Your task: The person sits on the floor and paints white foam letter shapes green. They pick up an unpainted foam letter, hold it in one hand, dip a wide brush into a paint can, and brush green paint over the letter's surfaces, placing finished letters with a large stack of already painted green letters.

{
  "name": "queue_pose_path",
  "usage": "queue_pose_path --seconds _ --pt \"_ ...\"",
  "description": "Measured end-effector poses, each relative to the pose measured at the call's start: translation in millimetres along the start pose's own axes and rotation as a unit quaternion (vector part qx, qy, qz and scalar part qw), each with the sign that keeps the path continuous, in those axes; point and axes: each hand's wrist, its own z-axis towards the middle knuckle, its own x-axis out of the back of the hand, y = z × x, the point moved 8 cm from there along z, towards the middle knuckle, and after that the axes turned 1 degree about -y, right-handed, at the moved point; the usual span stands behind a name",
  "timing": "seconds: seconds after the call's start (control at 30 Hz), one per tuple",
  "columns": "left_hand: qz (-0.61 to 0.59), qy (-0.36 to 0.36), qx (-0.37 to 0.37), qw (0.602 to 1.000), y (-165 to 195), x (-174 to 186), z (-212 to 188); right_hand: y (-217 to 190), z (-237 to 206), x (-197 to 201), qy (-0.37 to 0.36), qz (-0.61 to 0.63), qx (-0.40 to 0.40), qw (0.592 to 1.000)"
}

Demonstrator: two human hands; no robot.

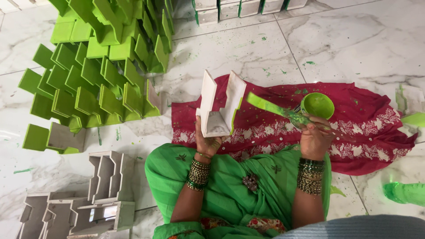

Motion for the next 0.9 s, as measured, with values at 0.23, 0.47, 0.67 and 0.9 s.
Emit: queue_pose_path --seconds 0.23,0.47,0.67,0.9 --pt "0.0 -0.072 0.004 0.997 -1.2 -6.8 -1.4 -2.3 -4.7 -6.7 -0.041 0.026 0.009 0.999" --pt "0.042 -0.06 0.004 0.997 1.2 -19.9 -7.3 -6.2 0.9 6.1 -0.005 0.013 0.019 1.0" --pt "0.03 -0.031 0.026 0.999 -2.6 -12.1 -4.1 -5.5 -3.2 8.4 -0.014 0.04 0.021 0.999" --pt "-0.004 -0.011 0.036 0.999 -2.8 -4.7 -1.7 -11.5 1.3 12.1 0.008 0.044 0.023 0.999"
